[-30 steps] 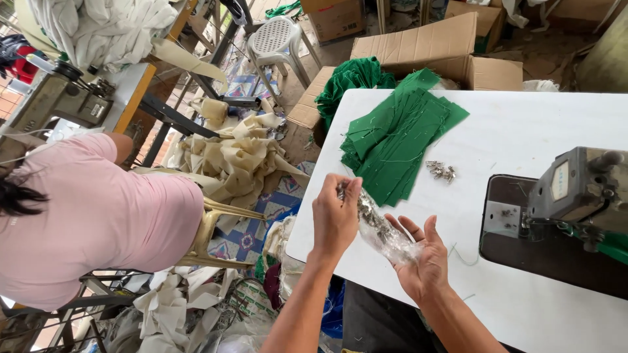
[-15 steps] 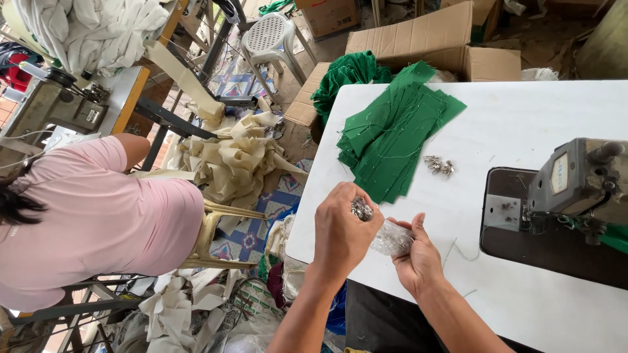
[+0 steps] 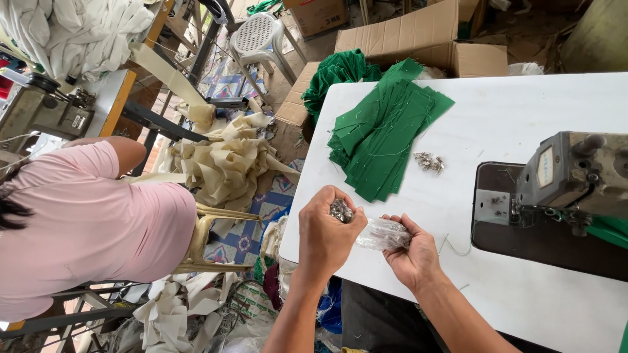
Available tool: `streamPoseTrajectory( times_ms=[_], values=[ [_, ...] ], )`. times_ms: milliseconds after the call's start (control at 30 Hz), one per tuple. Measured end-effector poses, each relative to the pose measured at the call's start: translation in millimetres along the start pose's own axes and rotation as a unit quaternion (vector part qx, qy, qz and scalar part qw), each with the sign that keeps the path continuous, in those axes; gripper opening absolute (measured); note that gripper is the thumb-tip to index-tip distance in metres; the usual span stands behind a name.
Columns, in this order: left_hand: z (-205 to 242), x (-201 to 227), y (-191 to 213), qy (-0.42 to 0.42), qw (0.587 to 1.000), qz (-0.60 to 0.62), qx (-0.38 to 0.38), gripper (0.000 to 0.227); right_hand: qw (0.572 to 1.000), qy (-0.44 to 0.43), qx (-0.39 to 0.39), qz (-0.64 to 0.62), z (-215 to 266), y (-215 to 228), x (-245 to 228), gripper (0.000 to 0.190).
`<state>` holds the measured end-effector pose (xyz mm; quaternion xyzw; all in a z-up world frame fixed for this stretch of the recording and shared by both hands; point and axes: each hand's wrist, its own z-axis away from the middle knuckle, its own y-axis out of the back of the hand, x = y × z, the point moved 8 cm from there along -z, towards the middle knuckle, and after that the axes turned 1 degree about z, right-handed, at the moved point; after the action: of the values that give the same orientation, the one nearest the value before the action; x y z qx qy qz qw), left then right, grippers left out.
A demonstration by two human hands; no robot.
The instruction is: A person is sorting and assembling small metal zipper sliders with green fabric strips at a sewing workstation.
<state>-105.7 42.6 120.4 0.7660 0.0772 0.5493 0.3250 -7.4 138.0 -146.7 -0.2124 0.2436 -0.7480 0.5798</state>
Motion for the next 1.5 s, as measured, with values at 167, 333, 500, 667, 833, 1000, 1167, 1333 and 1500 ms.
streamPoseTrajectory(
  times_ms=[167,333,500,667,833,1000,1167,1333,1500],
  values=[
    [3.1,-0.5,7.1,0.023,1.000,0.020,0.001,0.012,1.000,-0.001,-0.011,0.014,-6.2,-1.0,-5.0,0.020],
    [6.9,-42.6,-0.9,0.131,0.985,0.113,0.008,0.011,0.999,-0.003,-0.019,0.028,5.6,-8.1,-8.1,0.016],
    [13.7,-140.8,-33.4,0.215,0.935,0.281,0.036,0.018,0.999,0.023,-0.001,0.030,8.9,-4.3,-29.5,0.017],
    [29.7,-179.0,-58.3,0.232,0.895,0.376,0.059,0.036,0.999,0.039,-0.012,0.003,-30.5,14.1,-43.4,0.018],
    [39.0,-154.5,-60.2,0.167,0.956,0.242,-0.015,0.091,0.998,0.060,-0.004,-0.005,5.4,-12.6,-48.4,0.017],
    [36.7,-134.6,-64.3,0.025,0.994,0.050,-0.097,0.116,0.998,0.058,-0.006,-0.009,20.4,-30.3,-42.4,0.017],
    [40.1,-114.5,-87.4,-0.166,0.972,-0.163,-0.039,0.096,0.998,0.055,-0.007,-0.002,21.6,-34.0,-37.8,0.017],
    [23.9,-142.3,-107.8,-0.188,0.980,-0.022,0.062,0.031,0.999,0.049,-0.010,0.010,28.6,-37.3,-38.1,0.019],
    [2.1,-136.4,-77.4,-0.148,0.987,0.050,0.027,0.023,0.999,0.028,-0.014,0.026,15.3,-23.5,-45.3,0.021]
  ],
)
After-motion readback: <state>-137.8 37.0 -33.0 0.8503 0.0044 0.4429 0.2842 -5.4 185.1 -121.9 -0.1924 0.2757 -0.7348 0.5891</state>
